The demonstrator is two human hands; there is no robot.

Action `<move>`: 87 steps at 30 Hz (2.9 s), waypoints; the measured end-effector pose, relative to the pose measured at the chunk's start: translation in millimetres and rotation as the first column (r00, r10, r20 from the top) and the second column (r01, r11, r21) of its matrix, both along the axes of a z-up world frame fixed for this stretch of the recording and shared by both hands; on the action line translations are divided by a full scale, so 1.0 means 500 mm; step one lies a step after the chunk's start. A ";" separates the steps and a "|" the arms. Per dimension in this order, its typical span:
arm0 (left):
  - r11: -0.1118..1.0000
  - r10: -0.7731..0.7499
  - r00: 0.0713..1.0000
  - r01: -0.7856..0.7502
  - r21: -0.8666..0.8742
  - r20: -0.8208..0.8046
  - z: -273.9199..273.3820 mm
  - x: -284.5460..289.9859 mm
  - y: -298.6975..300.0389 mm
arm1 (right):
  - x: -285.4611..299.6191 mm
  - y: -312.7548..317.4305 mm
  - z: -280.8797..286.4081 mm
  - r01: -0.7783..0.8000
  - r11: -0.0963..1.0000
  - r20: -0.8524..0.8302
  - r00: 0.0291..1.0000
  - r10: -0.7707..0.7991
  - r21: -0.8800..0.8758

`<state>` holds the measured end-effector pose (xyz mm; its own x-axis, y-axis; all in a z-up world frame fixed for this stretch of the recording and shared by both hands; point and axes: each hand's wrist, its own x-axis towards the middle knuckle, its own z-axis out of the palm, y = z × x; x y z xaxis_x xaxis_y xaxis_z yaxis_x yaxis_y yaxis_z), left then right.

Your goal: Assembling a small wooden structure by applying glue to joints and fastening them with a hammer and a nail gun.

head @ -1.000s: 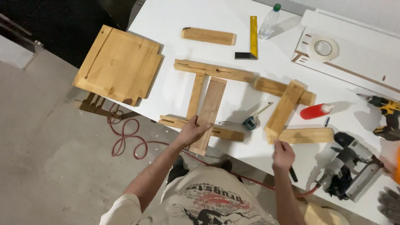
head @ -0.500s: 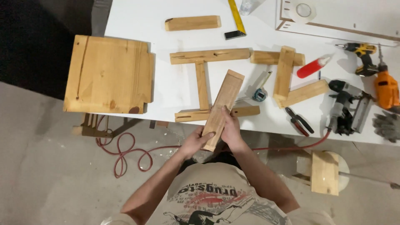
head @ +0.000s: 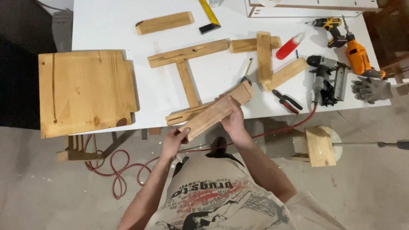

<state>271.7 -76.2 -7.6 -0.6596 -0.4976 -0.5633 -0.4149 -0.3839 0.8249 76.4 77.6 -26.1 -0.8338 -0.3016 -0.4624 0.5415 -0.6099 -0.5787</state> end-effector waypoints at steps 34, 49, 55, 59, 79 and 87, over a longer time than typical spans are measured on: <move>0.980 0.195 0.968 -0.185 -0.081 0.158 0.175 -0.169 0.002 | -0.625 0.146 -0.028 -0.125 -0.247 0.249 0.778 0.576 0.961; 0.966 0.253 0.968 -0.252 -0.047 -0.005 0.152 -0.326 0.021 | -0.665 0.388 -0.036 0.120 -0.488 0.396 0.436 0.808 0.864; 0.943 0.334 0.937 -0.333 0.024 -0.099 0.104 -0.346 0.020 | -0.693 0.395 -0.065 0.118 -0.554 0.461 0.427 0.778 0.824; 0.936 0.352 0.934 -0.353 0.001 -0.064 0.130 -0.354 0.033 | -0.717 0.309 -0.075 0.265 -0.442 0.345 0.343 0.874 0.857; 0.771 0.636 0.771 -0.633 -0.072 0.033 0.138 -0.216 0.088 | -1.003 0.007 -0.241 0.452 -0.294 0.345 -0.031 0.938 0.842; 0.799 0.601 0.797 -0.601 -0.024 0.064 0.194 -0.249 0.074 | -0.854 -0.018 -0.082 0.519 -0.068 0.231 -0.256 0.939 0.852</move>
<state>147.1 -39.1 89.6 -0.1893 -0.7831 -0.5924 -0.1540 -0.5722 0.8055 -350.5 68.4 -67.1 -0.3202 -0.9185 -0.2322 -0.9271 0.3542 -0.1227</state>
